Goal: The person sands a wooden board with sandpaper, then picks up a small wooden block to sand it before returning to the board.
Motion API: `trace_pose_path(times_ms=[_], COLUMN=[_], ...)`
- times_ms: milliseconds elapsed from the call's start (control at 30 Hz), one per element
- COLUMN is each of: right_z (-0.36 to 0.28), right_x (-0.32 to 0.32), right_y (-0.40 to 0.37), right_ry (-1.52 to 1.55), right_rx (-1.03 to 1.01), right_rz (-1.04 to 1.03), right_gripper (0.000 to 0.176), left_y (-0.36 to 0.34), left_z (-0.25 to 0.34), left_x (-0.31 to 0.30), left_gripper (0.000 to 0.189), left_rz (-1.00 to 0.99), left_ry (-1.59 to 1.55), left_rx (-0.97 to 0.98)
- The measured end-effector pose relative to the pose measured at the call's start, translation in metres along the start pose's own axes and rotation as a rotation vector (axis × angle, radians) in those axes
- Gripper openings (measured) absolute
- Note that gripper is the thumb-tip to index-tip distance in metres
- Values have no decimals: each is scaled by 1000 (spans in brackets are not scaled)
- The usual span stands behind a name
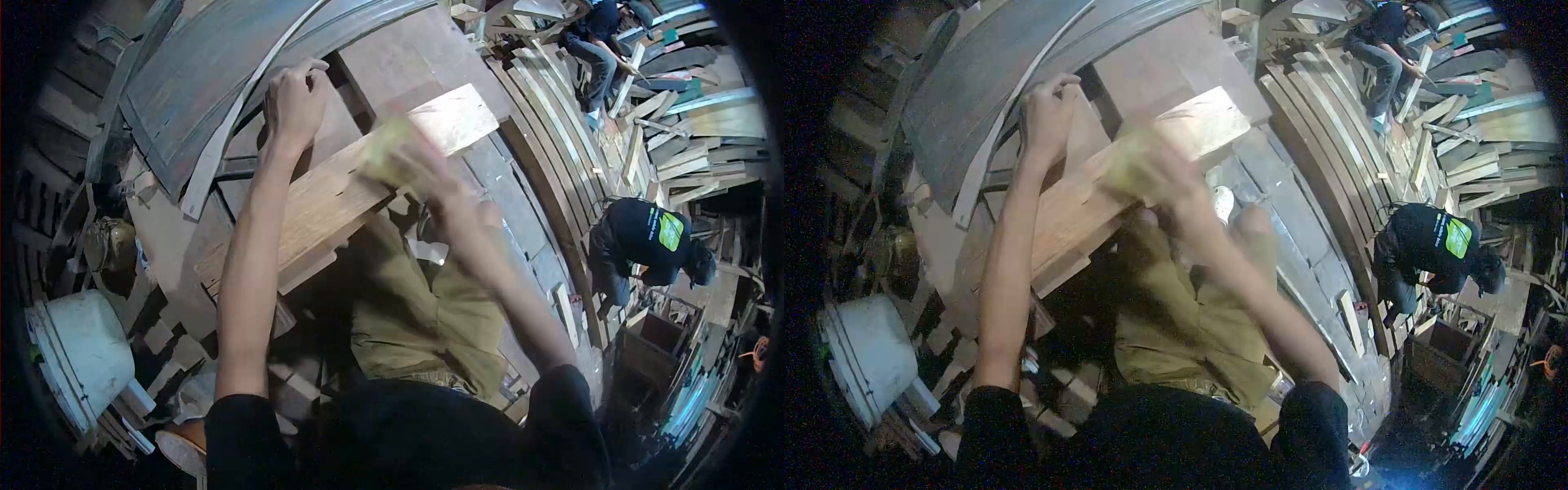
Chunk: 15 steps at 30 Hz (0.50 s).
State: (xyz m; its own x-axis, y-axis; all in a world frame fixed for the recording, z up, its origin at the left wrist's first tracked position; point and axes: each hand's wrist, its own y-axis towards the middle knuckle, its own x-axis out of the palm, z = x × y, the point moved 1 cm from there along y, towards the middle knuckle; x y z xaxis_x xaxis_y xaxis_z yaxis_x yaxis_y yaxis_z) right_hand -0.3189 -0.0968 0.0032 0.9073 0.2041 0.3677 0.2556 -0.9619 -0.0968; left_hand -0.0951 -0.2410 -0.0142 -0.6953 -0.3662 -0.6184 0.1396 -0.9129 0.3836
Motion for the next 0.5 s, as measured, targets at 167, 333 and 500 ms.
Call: trace_pose_path(times_ms=[167,333,500], right_z=[24,-22,2], right_x=[41,-34,5], right_y=[-21,38,-11], right_ry=[290,94,-1005], right_rx=[42,-40,-340], right_rz=[-132,-310,-312], right_gripper=[65,41,43], left_y=[-1,-3,6], left_z=[-5,-10,-18], left_x=[0,-4,8], left_gripper=[23,23,23], left_rz=[15,49,22], left_ry=[79,7,-52], left_rx=[61,29,52])
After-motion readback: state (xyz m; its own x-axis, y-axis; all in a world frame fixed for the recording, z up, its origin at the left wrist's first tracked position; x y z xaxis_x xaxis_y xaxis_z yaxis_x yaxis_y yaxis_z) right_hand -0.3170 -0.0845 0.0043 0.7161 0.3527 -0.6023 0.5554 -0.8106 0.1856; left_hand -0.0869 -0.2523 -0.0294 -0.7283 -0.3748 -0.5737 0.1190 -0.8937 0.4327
